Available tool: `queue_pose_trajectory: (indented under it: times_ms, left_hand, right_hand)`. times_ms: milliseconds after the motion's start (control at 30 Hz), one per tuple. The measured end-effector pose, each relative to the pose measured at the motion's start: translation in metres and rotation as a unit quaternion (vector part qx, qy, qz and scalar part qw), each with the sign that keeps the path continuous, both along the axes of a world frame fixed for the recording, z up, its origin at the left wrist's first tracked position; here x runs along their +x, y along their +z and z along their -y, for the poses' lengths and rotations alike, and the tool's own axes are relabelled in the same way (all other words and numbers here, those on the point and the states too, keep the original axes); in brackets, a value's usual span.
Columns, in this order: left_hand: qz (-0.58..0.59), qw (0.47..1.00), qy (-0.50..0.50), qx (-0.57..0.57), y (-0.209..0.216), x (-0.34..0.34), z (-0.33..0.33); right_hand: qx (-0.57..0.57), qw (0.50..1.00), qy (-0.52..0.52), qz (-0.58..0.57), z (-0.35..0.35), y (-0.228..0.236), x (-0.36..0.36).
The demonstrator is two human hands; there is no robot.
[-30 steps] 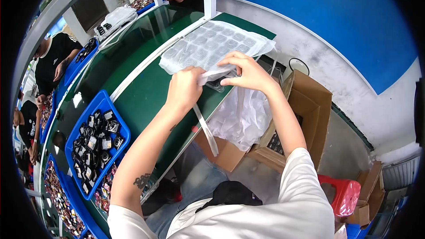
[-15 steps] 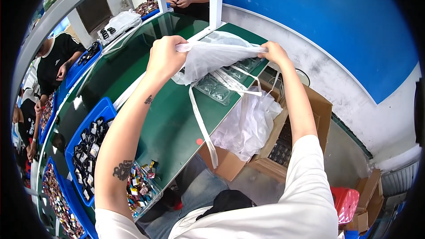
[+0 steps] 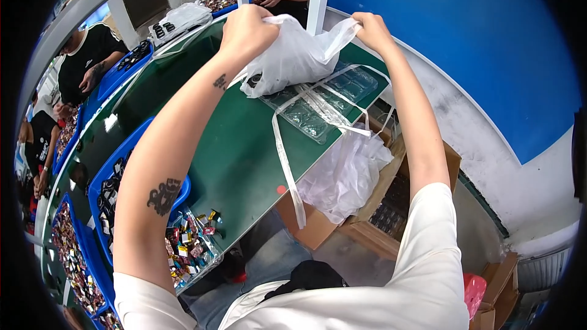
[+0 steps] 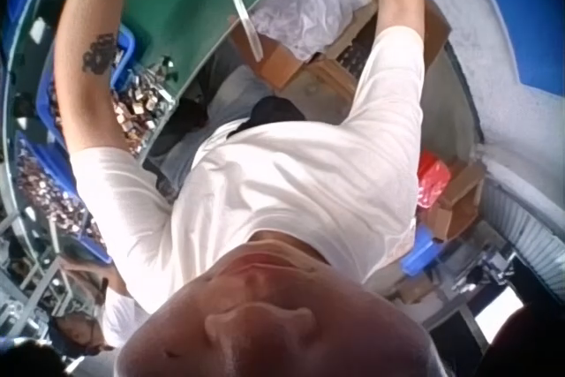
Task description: Sorting and organizing various small electronic components from a pile into trays on an assembly line.
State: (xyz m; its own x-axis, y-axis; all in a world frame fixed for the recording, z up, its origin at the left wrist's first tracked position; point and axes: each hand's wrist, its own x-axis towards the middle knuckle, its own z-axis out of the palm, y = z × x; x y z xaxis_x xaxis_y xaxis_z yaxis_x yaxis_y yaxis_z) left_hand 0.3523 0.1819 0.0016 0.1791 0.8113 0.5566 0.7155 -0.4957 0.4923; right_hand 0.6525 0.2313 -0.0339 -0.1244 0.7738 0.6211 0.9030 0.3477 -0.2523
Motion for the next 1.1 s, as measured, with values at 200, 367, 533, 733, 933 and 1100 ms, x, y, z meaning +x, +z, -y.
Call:
queue_pose_trajectory:
  times_ms: [200,367,533,733,933,1100]
  left_hand:
    - [0.092,0.995,0.027,-0.019,0.036,-0.032,-0.042]
    - [0.159,0.983,0.092,0.005,0.061,-0.066,-0.071]
    - [0.164,0.984,0.066,0.016,0.098,-0.102,-0.036]
    - [0.190,0.981,0.050,-0.009,0.132,-0.194,0.049]
    - [0.122,0.977,0.154,-0.087,0.086,-0.345,0.124]
    - [0.135,0.951,0.090,-0.263,0.068,-0.337,0.192]
  right_hand:
    - [0.007,0.976,0.032,-0.216,-0.026,0.042,-0.043]
    - [-0.032,0.913,0.114,-0.390,-0.037,0.080,-0.081]
    - [-0.019,0.877,0.206,-0.433,-0.035,0.106,-0.122]
    - [0.033,0.859,0.359,-0.363,0.002,0.145,-0.178]
    - [-0.011,0.795,0.443,-0.414,0.066,0.160,-0.306]
    - [-0.003,0.852,0.464,-0.244,0.105,0.137,-0.409]
